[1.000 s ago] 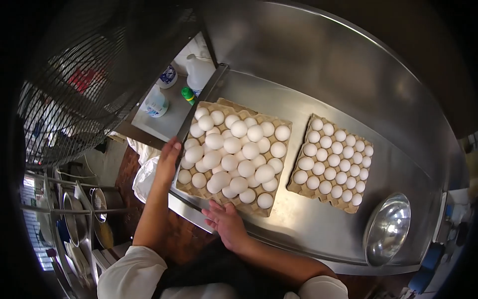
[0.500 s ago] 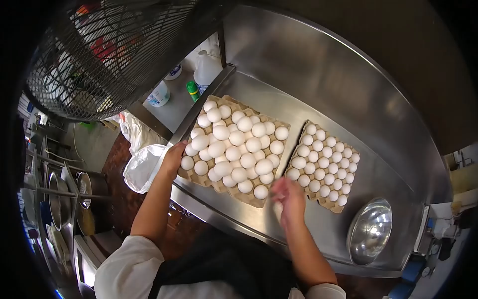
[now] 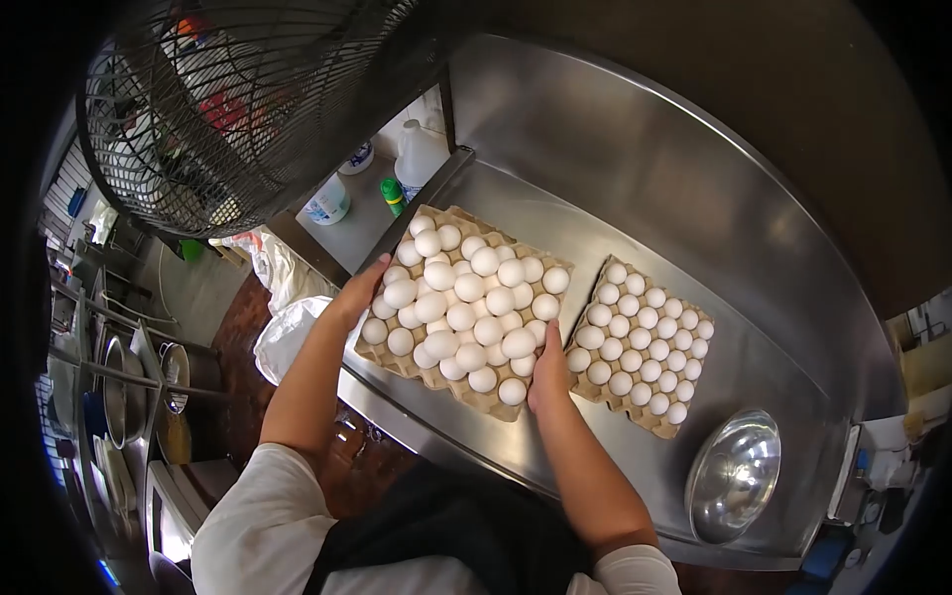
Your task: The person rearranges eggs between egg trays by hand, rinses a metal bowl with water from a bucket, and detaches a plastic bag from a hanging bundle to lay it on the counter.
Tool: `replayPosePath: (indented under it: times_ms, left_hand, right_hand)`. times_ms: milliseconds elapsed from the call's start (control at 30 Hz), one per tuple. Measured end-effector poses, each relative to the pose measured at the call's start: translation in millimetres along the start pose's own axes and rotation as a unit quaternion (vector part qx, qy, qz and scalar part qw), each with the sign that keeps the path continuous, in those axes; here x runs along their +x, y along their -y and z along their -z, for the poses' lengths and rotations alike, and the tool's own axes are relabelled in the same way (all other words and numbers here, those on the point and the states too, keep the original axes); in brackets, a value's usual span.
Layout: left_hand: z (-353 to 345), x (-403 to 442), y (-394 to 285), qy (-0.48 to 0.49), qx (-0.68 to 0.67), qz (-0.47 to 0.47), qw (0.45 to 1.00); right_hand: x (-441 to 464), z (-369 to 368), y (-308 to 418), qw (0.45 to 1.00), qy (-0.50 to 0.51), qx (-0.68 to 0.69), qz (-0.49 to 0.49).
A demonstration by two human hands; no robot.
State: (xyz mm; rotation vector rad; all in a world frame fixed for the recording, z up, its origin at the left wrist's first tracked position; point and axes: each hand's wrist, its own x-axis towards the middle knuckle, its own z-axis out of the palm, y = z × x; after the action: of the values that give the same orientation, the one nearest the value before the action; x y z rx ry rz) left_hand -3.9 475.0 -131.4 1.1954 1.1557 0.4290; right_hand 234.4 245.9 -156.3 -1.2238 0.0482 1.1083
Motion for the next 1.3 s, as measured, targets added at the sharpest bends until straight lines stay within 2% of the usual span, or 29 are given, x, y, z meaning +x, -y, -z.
replayPosePath:
  times_ms: [67, 233, 333, 367, 500, 600, 767, 833, 967, 1067, 1133, 1300]
  left_hand:
    - [-9.4, -2.0, -2.2, 0.031, -0.022, 0.037, 0.999]
    - [-9.7, 2.8, 8.6, 0.066, -0.071, -0.005, 0.995]
    - [-16.3, -8.4, 13.9, 0.078, -0.112, 0.015, 0.99]
    - [-19.1, -14.3, 13.4, 0.059, -0.094, 0.036, 0.993]
    - [-22.4, -13.2, 7.8, 0.053, -0.055, 0.005, 0.997]
    - [-25.7, -29.9, -2.9, 0.043, -0.041, 0.006, 0.998]
    - [-25.8, -35.8, -9.0, 0.031, -0.043, -0.016, 0.998]
    - [-25.5, -40.8, -14.2, 0.058, -0.092, -0.011, 0.994]
    - [-29.3, -66.1, -39.2, 0.069, -0.127, -0.009, 0.989]
    - [-27.1, -48.5, -43.1, 0.087, -0.134, -0.031, 0.987]
    - [-31.8, -43.0, -57.4, 0.085, -0.127, -0.004, 0.988]
    - [-30.0, -16.2, -49.0, 0.088, -0.106, 0.006, 0.99]
  right_hand:
    - [-1.1, -3.4, 0.8, 0.999, 0.007, 0.038, -0.005]
    - [-12.7, -11.1, 14.7, 0.998, 0.022, 0.06, -0.026]
    - [-18.0, -11.1, 24.2, 0.998, 0.036, 0.043, -0.009]
    - [-21.3, -12.7, 30.7, 0.997, 0.042, 0.057, -0.025]
    - [-11.4, -4.8, 34.5, 0.997, 0.037, 0.059, -0.041]
    - [-10.2, 4.2, 27.9, 0.997, 0.051, 0.056, 0.0]
    - [-39.7, -14.5, 55.8, 0.995, 0.1, -0.009, -0.005]
    - [-36.9, -12.2, 58.4, 0.995, 0.092, -0.044, 0.0]
    - [-41.2, -11.7, 71.2, 0.984, 0.122, -0.102, 0.075]
    - [-42.1, -21.0, 81.9, 0.985, 0.133, -0.092, 0.064]
    - [-38.5, -23.8, 86.0, 0.984, 0.14, -0.089, 0.056]
    - [-21.6, -17.5, 68.3, 0.992, 0.062, -0.106, 0.036]
